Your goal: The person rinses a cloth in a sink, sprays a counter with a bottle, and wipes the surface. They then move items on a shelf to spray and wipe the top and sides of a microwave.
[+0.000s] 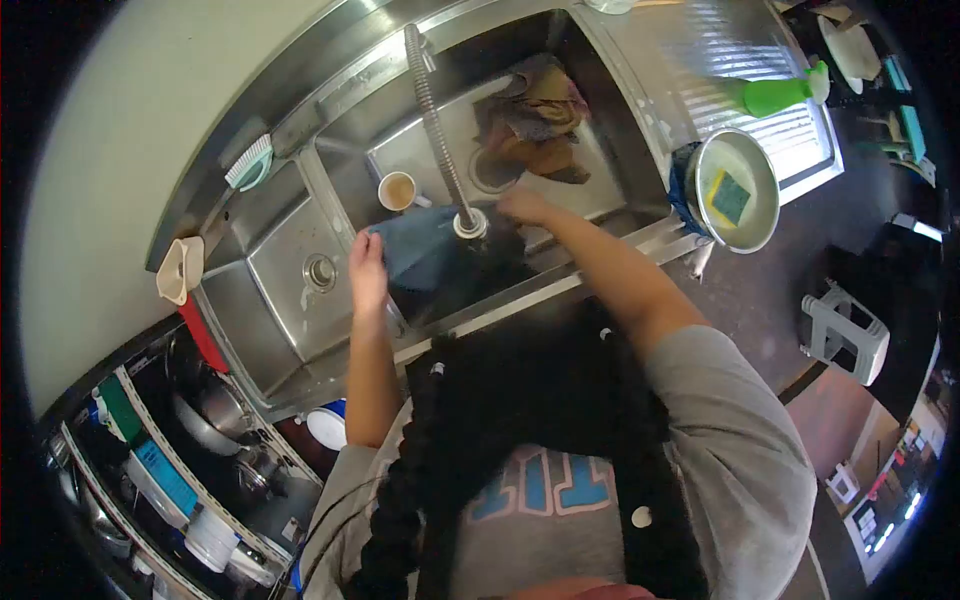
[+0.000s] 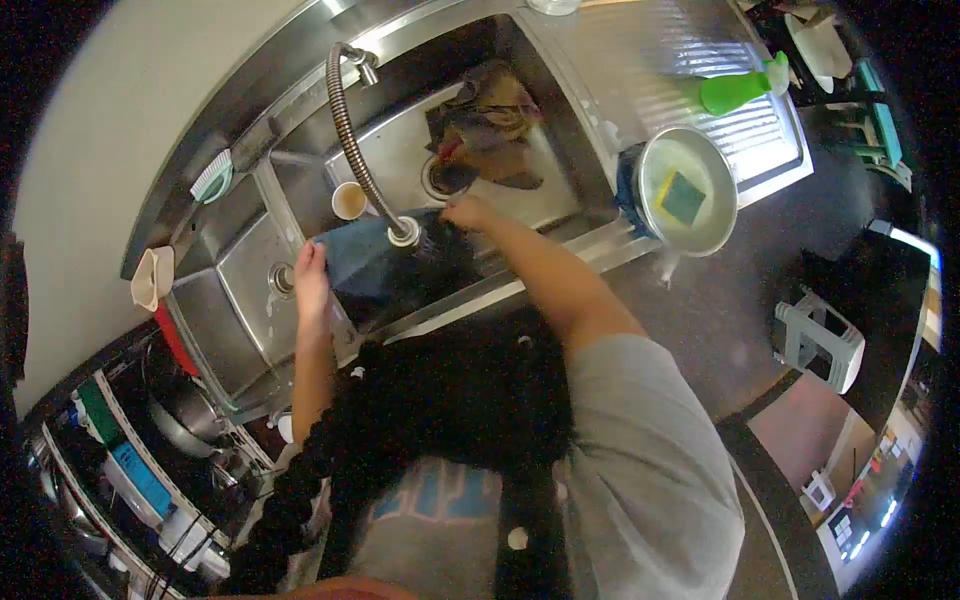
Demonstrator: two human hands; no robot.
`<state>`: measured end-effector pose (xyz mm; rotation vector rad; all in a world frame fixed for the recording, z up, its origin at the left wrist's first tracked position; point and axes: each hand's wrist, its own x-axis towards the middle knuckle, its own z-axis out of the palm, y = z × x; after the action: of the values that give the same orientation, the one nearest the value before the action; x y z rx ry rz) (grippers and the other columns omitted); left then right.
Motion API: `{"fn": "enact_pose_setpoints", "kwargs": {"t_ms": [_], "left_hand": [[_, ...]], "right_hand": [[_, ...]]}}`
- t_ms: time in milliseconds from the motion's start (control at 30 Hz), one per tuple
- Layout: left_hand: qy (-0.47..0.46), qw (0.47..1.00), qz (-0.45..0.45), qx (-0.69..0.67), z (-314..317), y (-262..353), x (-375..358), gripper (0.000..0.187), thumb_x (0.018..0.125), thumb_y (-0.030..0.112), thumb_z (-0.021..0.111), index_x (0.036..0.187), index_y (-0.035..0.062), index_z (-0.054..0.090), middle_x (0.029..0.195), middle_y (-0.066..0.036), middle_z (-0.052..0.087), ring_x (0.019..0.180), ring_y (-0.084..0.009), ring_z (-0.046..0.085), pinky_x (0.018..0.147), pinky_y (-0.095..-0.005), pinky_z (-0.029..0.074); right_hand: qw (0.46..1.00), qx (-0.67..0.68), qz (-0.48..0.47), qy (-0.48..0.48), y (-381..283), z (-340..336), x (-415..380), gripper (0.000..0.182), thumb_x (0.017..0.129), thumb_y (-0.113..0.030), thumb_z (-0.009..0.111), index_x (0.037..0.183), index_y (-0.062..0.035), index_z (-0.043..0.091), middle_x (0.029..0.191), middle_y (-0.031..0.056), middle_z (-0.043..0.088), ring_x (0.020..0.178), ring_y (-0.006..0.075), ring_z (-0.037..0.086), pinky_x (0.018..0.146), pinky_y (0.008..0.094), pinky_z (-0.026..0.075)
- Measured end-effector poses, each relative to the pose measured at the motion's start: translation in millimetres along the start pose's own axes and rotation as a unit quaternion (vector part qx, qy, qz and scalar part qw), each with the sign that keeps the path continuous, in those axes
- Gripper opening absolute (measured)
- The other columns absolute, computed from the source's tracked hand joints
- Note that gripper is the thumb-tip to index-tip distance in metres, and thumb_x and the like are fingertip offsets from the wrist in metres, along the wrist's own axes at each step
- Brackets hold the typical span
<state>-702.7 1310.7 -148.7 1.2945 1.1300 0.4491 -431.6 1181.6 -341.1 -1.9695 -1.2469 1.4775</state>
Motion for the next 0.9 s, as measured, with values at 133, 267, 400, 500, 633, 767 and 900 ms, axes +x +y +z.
{"fn": "enact_pose_setpoints", "kwargs": {"t_ms": [133,267,400,500,633,767,900], "left_hand": [[-0.022,0.960,0.060,0.273,13.8,-55.2,30.8,0.069,0.079,0.003,0.073,0.140,0.0060,0.041,0.123,-0.011,0.055,0.106,-0.0193,0.056,0.096,-0.0334,0.046],[-0.207,0.944,0.024,0.258,73.7,-88.2,32.3,0.105,0.066,0.014,0.086,0.151,0.0048,0.024,0.145,-0.020,0.040,0.137,-0.0299,0.036,0.116,-0.0374,0.029],[-0.364,0.706,0.036,0.606,106.7,-103.7,52.1,0.092,0.075,0.015,0.078,0.150,0.0044,0.026,0.143,-0.015,0.045,0.134,-0.0293,0.042,0.115,-0.0343,0.030],[-0.266,0.959,-0.085,-0.040,90.4,-279.5,104.6,0.064,0.084,0.013,0.067,0.142,0.0054,0.040,0.129,-0.013,0.058,0.123,-0.0307,0.052,0.108,-0.0370,0.037],[-0.039,0.994,-0.088,0.057,98.3,-186.3,70.9,0.039,0.082,-0.004,0.058,0.121,0.0030,0.056,0.108,-0.012,0.066,0.103,-0.0260,0.063,0.088,-0.0350,0.049],[-0.116,0.963,-0.114,-0.213,96.4,-128.3,46.6,0.053,0.077,-0.015,0.049,0.126,0.0052,0.053,0.110,-0.009,0.066,0.099,-0.0174,0.064,0.077,-0.0260,0.051],[-0.162,0.946,-0.120,-0.254,90.8,-110.0,27.1,0.051,0.080,-0.006,0.051,0.130,0.0050,0.050,0.118,-0.011,0.063,0.104,-0.0225,0.064,0.082,-0.0307,0.052]], "right_hand": [[0.979,0.166,-0.022,0.116,-52.9,13.2,-12.7,0.036,0.092,-0.033,0.056,0.111,-0.0037,0.065,0.099,0.0110,0.068,0.086,0.0238,0.065,0.078,0.0373,0.052],[0.827,0.553,0.004,-0.100,-89.8,26.6,-41.8,0.028,0.091,-0.030,0.062,0.109,-0.0083,0.064,0.093,0.0038,0.067,0.084,0.0185,0.065,0.070,0.0348,0.051],[0.768,0.636,0.039,-0.066,-130.5,15.3,-97.9,0.025,0.093,-0.025,0.060,0.112,-0.0089,0.062,0.099,0.0032,0.066,0.088,0.0178,0.063,0.075,0.0344,0.052],[0.768,0.635,0.015,-0.083,-117.5,-11.5,-127.6,0.029,0.094,-0.024,0.060,0.118,-0.0072,0.060,0.107,0.0034,0.065,0.096,0.0155,0.061,0.080,0.0331,0.051],[0.883,0.464,0.061,0.034,-18.8,-40.6,-103.8,0.040,0.091,-0.018,0.064,0.128,-0.0058,0.054,0.117,0.0039,0.064,0.104,0.0145,0.061,0.086,0.0328,0.051],[0.971,0.155,0.078,0.165,-34.8,-66.1,-111.1,0.057,0.081,-0.011,0.073,0.134,-0.0098,0.051,0.117,0.0093,0.065,0.103,0.0208,0.065,0.087,0.0346,0.051],[0.977,0.046,-0.151,0.147,-56.2,-29.5,-93.9,0.068,0.073,-0.005,0.072,0.136,-0.0113,0.050,0.120,0.0136,0.065,0.104,0.0285,0.065,0.088,0.0369,0.051]]}}
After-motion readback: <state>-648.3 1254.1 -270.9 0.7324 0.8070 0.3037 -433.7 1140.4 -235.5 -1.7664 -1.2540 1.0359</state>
